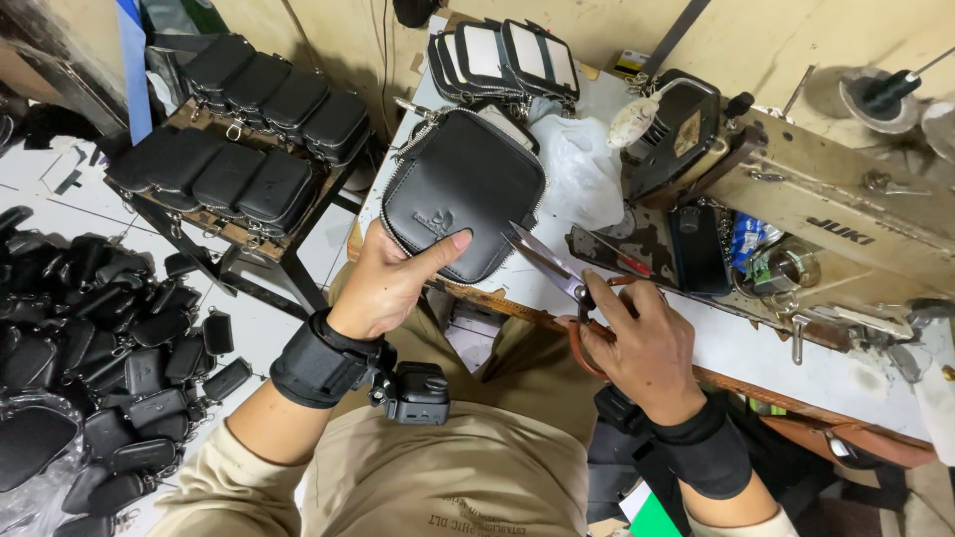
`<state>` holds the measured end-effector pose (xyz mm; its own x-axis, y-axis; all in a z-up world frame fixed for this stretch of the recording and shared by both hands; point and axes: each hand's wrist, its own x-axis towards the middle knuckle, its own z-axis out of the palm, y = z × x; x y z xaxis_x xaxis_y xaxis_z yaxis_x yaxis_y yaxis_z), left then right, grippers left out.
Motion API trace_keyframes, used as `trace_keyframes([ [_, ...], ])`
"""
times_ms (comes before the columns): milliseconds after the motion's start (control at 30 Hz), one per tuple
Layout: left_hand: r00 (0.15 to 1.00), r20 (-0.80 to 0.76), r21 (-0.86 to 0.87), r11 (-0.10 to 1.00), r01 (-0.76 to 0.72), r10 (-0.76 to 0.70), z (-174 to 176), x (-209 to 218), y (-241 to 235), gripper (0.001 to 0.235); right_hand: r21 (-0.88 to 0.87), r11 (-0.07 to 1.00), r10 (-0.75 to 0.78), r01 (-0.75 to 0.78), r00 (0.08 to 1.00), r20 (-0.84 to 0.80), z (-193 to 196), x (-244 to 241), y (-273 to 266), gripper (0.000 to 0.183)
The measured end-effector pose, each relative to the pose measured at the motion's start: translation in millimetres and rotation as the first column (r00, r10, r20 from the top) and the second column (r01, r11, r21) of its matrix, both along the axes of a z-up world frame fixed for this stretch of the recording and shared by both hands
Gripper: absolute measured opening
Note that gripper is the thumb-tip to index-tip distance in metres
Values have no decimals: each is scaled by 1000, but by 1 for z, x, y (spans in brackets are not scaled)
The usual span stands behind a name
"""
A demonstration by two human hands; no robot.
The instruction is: Trim excess threads from leather pouches using scissors at a finishing station.
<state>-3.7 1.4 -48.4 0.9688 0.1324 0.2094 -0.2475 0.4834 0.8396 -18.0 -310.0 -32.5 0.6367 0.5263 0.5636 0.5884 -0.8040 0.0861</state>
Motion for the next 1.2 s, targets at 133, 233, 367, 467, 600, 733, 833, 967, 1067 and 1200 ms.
trace_keyframes([
  [133, 1000, 13, -24, 1000, 5, -5, 31, -11, -4, 26, -31, 999, -11, 12, 1000, 27, 0, 0, -1, 55],
  [233, 999, -9, -73, 997, 34, -35, 24, -6, -3, 28, -60, 998, -26, 27, 999, 21, -3, 1, -4, 56],
  [367, 998, -5, -84, 995, 57, -57, 14, 1, -2, 29, -84, 996, -28, 30, 999, 20, -5, 3, -5, 54],
  [467, 998, -17, -100, 994, 53, -55, 25, -2, -2, 30, -75, 997, -20, 21, 1000, 6, -12, 7, -7, 52],
  [600, 998, -57, 49, 998, -38, 41, 40, -3, 5, 35, -185, 956, 251, -227, 961, 113, 32, 7, 21, 40],
  [733, 990, -10, 339, 932, -129, 140, 67, 11, 34, 34, 190, 978, -28, 86, 957, -289, -7, 22, -4, 51],
  [833, 975, 176, 683, 696, -220, 136, 86, 31, 59, 21, 145, 969, -124, 202, 897, -423, -10, 25, -2, 52],
  [967, 940, 295, 917, 227, -329, 170, 73, 75, 74, 19, 27, 965, -204, 262, 809, -552, -30, 33, -9, 50],
  [1067, 904, 419, 907, -89, -412, 81, 65, 107, 69, 19, -26, 964, -226, 264, 766, -602, -41, 40, -15, 53],
  [1200, 802, 578, 680, -454, -576, -151, 41, 139, 54, 15, -49, 964, -233, 262, 738, -633, -57, 51, -22, 57],
])
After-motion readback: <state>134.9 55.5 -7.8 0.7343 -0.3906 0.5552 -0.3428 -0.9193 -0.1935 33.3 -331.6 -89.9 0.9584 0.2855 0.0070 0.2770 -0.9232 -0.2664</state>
